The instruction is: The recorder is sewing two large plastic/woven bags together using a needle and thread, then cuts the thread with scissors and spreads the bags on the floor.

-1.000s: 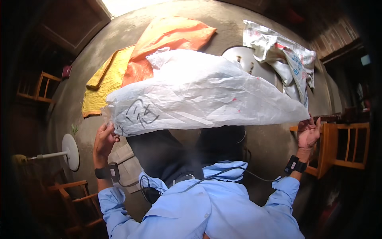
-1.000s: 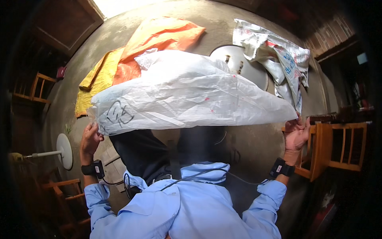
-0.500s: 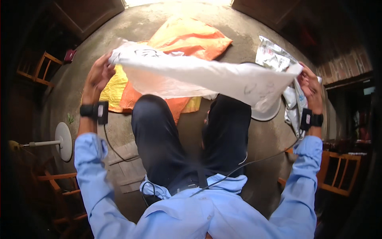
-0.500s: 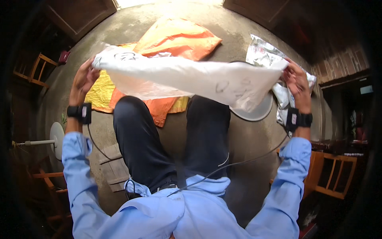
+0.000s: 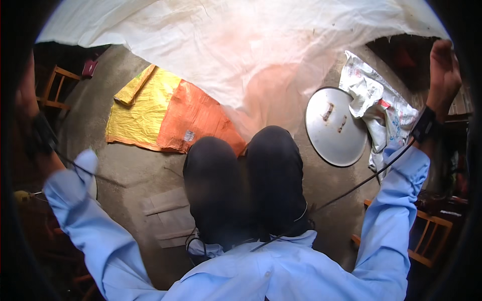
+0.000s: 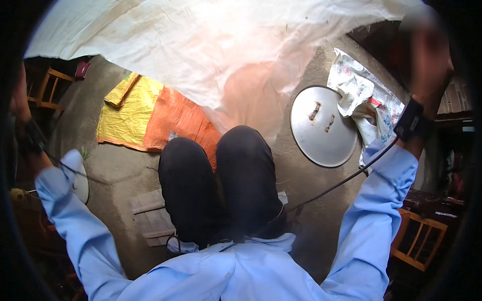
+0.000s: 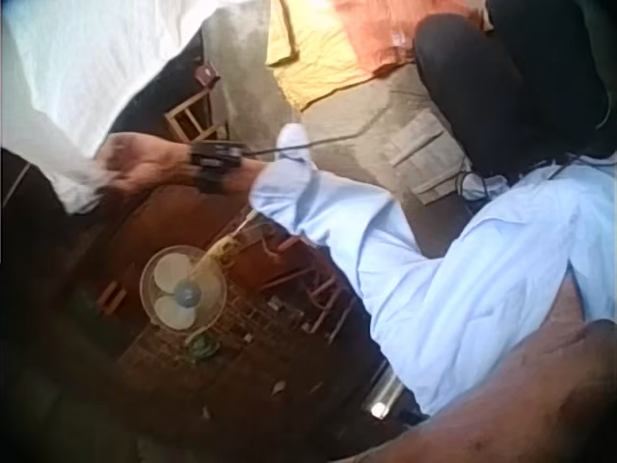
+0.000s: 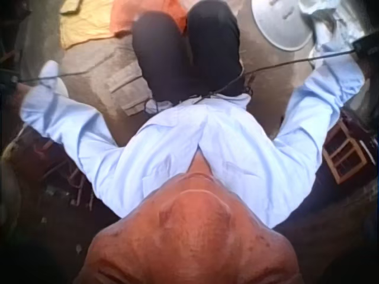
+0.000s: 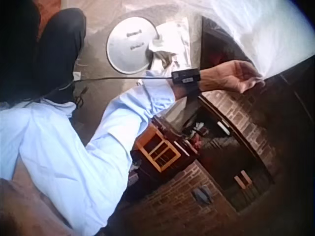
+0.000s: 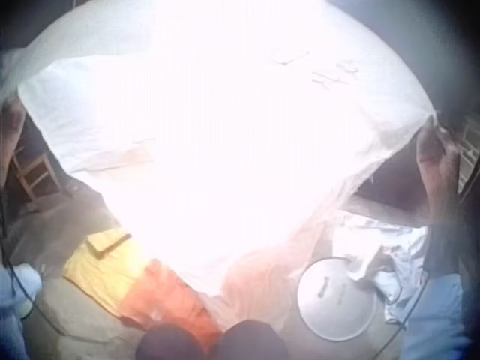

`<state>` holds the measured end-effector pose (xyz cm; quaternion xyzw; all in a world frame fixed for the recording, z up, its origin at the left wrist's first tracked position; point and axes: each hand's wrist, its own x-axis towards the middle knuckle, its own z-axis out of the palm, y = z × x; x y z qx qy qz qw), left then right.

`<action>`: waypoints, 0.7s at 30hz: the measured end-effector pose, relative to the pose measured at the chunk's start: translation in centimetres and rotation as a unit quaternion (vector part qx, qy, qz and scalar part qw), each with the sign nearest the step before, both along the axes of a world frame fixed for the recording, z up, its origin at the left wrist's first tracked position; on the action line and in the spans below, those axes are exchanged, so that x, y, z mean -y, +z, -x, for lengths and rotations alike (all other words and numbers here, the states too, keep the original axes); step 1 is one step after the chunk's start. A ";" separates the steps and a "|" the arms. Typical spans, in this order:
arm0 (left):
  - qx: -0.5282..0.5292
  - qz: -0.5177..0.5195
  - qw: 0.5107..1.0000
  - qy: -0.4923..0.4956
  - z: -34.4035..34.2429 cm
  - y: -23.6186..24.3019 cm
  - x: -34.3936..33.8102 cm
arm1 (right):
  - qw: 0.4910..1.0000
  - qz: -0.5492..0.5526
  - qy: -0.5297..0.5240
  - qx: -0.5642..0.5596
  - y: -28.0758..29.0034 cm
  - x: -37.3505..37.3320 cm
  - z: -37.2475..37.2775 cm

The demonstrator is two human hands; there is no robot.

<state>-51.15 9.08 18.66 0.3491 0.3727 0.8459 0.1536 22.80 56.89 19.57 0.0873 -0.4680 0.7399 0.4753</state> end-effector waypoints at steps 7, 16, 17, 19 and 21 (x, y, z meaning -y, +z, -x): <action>0.208 0.133 0.962 0.117 -6.3 -25.4 13.6 | 0.974 0.068 -0.164 0.140 -17.6 8.9 2.1; 0.263 0.472 0.839 -0.065 -16.1 -44.4 10.7 | 0.745 0.259 -0.240 0.566 -42.3 14.9 0.2; 0.252 0.473 0.842 -0.069 -16.2 -44.9 10.1 | 0.744 0.262 -0.241 0.565 -42.9 14.4 0.2; 0.253 0.479 0.838 -0.066 -16.7 -46.4 9.8 | 0.749 0.258 -0.231 0.565 -45.3 14.1 -1.1; 0.257 0.484 0.835 -0.055 -16.2 -47.6 10.1 | 0.758 0.262 -0.220 0.555 -46.6 14.1 -1.5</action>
